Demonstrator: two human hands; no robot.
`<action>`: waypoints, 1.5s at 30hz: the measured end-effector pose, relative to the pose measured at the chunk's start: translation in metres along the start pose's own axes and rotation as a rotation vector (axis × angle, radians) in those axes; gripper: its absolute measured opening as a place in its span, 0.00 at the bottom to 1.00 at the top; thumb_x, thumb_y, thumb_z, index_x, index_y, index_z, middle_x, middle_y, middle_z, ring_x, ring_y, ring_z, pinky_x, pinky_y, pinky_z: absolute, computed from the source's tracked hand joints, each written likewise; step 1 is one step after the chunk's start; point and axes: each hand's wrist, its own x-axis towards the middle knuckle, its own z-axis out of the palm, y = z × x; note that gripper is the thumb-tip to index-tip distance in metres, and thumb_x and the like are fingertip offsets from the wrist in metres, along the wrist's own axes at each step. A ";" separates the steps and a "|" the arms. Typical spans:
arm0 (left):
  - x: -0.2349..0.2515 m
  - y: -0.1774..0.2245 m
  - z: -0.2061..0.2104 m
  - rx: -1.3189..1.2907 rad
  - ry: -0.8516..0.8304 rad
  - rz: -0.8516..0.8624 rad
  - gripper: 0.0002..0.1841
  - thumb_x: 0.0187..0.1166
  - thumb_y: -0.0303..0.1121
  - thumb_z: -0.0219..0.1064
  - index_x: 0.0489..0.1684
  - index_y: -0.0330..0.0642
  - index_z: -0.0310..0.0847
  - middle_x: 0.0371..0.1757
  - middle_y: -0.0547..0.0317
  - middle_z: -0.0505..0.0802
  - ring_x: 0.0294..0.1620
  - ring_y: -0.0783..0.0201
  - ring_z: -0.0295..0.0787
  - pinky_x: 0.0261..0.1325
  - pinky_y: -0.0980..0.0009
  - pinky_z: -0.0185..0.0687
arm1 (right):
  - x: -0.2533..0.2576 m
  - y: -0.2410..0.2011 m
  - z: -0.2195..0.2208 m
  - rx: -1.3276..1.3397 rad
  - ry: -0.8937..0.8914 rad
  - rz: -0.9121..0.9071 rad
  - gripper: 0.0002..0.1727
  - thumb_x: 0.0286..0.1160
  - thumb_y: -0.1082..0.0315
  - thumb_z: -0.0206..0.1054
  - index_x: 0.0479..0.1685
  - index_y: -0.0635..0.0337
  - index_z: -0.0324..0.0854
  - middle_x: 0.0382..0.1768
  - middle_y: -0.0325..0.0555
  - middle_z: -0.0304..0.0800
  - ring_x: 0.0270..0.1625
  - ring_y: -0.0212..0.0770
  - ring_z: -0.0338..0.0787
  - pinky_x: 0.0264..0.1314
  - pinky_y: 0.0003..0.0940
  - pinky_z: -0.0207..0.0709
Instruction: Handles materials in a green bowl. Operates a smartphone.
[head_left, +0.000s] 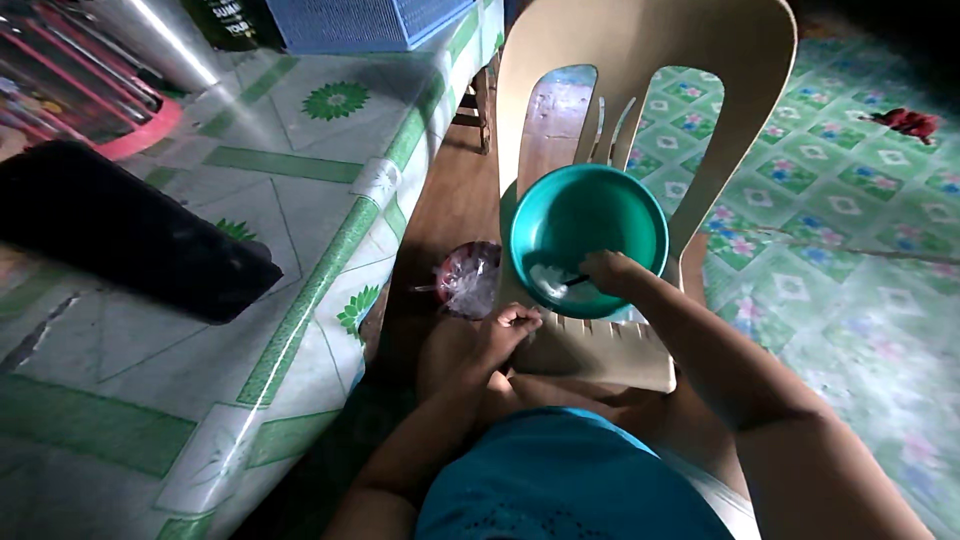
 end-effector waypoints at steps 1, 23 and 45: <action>-0.001 -0.001 0.000 0.006 0.001 0.005 0.06 0.72 0.29 0.77 0.40 0.36 0.93 0.43 0.59 0.95 0.46 0.73 0.91 0.56 0.76 0.89 | -0.002 -0.001 -0.006 0.012 0.028 0.003 0.11 0.70 0.79 0.72 0.49 0.61 0.91 0.55 0.60 0.91 0.64 0.66 0.88 0.64 0.71 0.79; 0.001 0.019 0.000 0.025 -0.016 -0.258 0.09 0.73 0.31 0.77 0.43 0.36 0.92 0.43 0.58 0.96 0.45 0.75 0.91 0.55 0.75 0.87 | -0.015 0.005 -0.047 -0.005 -0.272 0.130 0.17 0.85 0.72 0.58 0.66 0.67 0.83 0.67 0.67 0.85 0.73 0.69 0.82 0.72 0.72 0.73; 0.017 -0.005 0.025 0.306 0.216 0.181 0.10 0.80 0.37 0.70 0.44 0.41 0.93 0.44 0.58 0.95 0.52 0.67 0.90 0.63 0.68 0.84 | -0.029 -0.021 -0.062 -0.218 -0.291 0.135 0.17 0.78 0.80 0.60 0.64 0.69 0.83 0.69 0.68 0.82 0.74 0.69 0.80 0.74 0.68 0.73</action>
